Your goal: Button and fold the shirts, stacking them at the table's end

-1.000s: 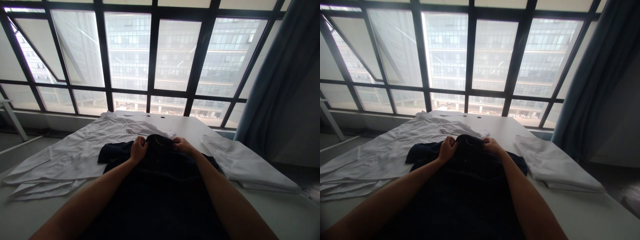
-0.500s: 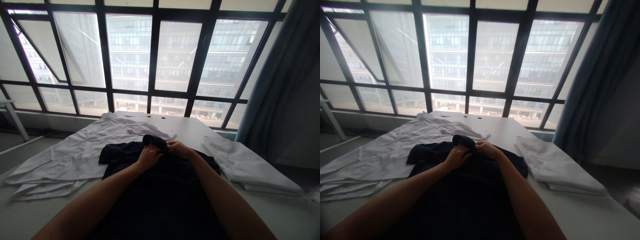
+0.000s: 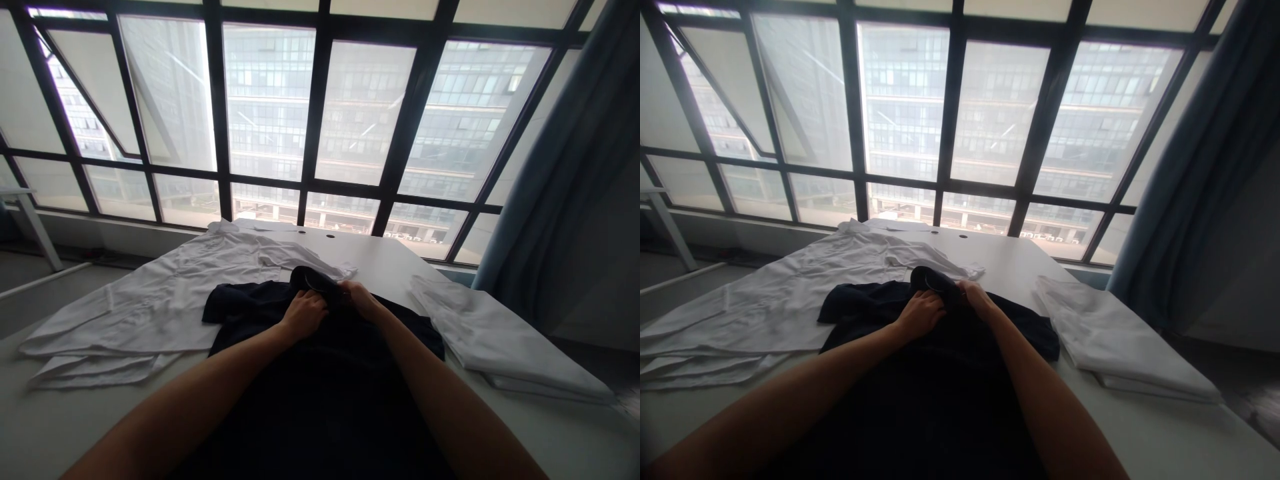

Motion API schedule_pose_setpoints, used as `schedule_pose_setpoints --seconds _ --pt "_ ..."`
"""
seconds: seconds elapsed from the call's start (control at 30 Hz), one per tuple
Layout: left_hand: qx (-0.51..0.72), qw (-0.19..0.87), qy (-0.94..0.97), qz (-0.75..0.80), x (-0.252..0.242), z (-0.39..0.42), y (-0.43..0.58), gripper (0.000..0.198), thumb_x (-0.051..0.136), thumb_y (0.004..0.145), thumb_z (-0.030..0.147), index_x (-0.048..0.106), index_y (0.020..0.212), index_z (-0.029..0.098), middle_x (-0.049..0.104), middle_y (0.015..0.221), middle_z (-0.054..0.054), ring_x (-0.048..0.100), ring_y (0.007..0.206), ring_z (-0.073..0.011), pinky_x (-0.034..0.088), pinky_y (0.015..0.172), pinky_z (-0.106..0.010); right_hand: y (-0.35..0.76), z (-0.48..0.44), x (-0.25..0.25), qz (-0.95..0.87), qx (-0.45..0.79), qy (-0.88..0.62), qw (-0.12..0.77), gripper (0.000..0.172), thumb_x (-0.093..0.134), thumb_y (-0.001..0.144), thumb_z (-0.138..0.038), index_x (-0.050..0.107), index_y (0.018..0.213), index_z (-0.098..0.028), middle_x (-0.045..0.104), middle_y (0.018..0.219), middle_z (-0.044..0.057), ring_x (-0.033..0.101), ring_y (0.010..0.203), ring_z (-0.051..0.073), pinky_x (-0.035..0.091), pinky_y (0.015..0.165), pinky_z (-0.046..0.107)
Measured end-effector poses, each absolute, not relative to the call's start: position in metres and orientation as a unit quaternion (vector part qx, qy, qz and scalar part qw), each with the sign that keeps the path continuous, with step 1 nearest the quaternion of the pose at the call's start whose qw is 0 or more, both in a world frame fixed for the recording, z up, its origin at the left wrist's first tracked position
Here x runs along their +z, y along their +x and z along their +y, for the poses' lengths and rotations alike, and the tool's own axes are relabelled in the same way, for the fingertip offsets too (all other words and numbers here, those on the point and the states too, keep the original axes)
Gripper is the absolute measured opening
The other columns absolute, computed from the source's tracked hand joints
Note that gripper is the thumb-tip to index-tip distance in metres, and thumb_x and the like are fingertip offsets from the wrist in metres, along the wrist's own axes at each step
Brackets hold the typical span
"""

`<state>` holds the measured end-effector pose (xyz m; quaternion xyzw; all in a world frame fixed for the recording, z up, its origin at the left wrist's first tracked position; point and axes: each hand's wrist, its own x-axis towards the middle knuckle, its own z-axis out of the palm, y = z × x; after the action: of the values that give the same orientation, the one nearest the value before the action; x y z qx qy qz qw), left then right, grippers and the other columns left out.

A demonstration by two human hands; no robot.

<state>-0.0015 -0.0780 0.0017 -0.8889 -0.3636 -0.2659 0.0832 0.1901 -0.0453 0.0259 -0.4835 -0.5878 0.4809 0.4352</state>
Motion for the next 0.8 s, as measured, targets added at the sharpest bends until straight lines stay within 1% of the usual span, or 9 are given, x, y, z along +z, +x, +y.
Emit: schedule_pose_setpoints --seconds 0.07,0.13,0.17,0.23,0.37,0.5,0.67,0.73,0.8 --pt "-0.263 0.082 -0.891 -0.361 0.002 -0.078 -0.002 0.013 0.062 0.091 0.024 0.069 0.095 0.015 0.071 0.102 -0.010 0.061 0.106 -0.0267 0.044 0.093 -0.041 0.193 -0.048 0.028 -0.619 0.450 -0.484 0.425 0.037 0.071 0.075 -0.050 0.056 0.071 -0.017 0.053 0.065 -0.001 0.048 0.058 0.013 0.041 0.055 0.023" --pt "-0.257 0.079 -0.892 -0.363 0.002 -0.079 -0.001 0.012 0.063 0.090 0.025 0.069 0.094 0.015 0.071 0.102 -0.010 0.062 0.106 -0.0271 0.044 0.092 -0.041 0.196 -0.047 0.029 -0.631 0.424 -0.488 0.429 0.042 0.079 0.069 -0.052 0.056 0.069 -0.017 0.049 0.060 -0.003 0.045 0.055 0.012 0.039 0.053 0.023" --pt "-0.254 0.076 -0.892 -0.367 0.002 -0.079 -0.001 0.012 0.063 0.090 0.025 0.069 0.093 0.015 0.071 0.101 -0.010 0.062 0.105 -0.0270 0.044 0.092 -0.040 0.197 -0.046 0.028 -0.628 0.415 -0.489 0.441 0.043 0.081 0.068 -0.052 0.056 0.068 -0.017 0.048 0.059 -0.004 0.044 0.055 0.012 0.038 0.053 0.023" --pt "-0.251 0.068 -0.889 -0.377 0.003 -0.080 -0.001 0.012 0.063 0.091 0.026 0.068 0.092 0.015 0.071 0.099 -0.009 0.063 0.102 -0.0260 0.045 0.090 -0.039 0.197 -0.041 0.024 -0.605 0.411 -0.487 0.477 0.042 0.079 0.072 -0.053 0.056 0.069 -0.018 0.051 0.061 -0.003 0.047 0.056 0.013 0.041 0.054 0.024" --pt "-0.256 0.050 -0.878 -0.402 0.004 -0.079 0.001 0.012 0.065 0.090 0.028 0.066 0.091 0.016 0.070 0.095 -0.007 0.065 0.095 -0.0238 0.046 0.086 -0.036 0.195 -0.030 0.015 -0.510 0.474 -0.483 0.531 0.033 0.073 0.081 -0.044 0.054 0.071 -0.020 0.055 0.066 -0.001 0.053 0.060 0.015 0.049 0.061 0.027" --pt "-0.260 0.038 -0.872 -0.413 0.004 -0.079 0.001 0.010 0.067 0.087 0.026 0.064 0.089 0.017 0.069 0.092 -0.006 0.065 0.093 -0.0230 0.046 0.085 -0.035 0.195 -0.027 0.012 -0.469 0.510 -0.472 0.544 0.026 0.074 0.080 -0.036 0.052 0.079 -0.022 0.054 0.066 -0.002 0.054 0.060 0.017 0.050 0.059 0.030" --pt "-0.268 0.033 -0.859 -0.434 0.004 -0.080 0.001 0.011 0.068 0.086 0.027 0.063 0.088 0.018 0.069 0.094 -0.006 0.066 0.093 -0.0227 0.046 0.084 -0.034 0.196 -0.035 0.018 -0.444 0.584 -0.406 0.545 0.032 0.074 0.074 -0.024 0.052 0.097 -0.022 0.059 0.074 -0.002 0.056 0.060 0.016 0.051 0.056 0.027" --pt "-0.267 0.037 -0.862 -0.430 0.004 -0.080 0.001 0.016 0.068 0.087 0.032 0.064 0.092 0.018 0.071 0.095 -0.006 0.066 0.094 -0.0234 0.045 0.084 -0.034 0.193 -0.038 0.020 -0.433 0.587 -0.400 0.555 0.035 0.072 0.072 -0.020 0.051 0.100 -0.022 0.058 0.073 -0.002 0.055 0.058 0.015 0.050 0.054 0.025" --pt "-0.271 0.041 -0.869 -0.411 0.003 -0.079 0.000 0.021 0.063 0.091 0.038 0.065 0.097 0.018 0.072 0.097 -0.006 0.067 0.094 -0.0233 0.045 0.084 -0.034 0.189 -0.040 0.021 -0.440 0.578 -0.400 0.559 0.036 0.070 0.071 -0.017 0.051 0.101 -0.021 0.058 0.072 -0.002 0.054 0.056 0.014 0.048 0.051 0.023"
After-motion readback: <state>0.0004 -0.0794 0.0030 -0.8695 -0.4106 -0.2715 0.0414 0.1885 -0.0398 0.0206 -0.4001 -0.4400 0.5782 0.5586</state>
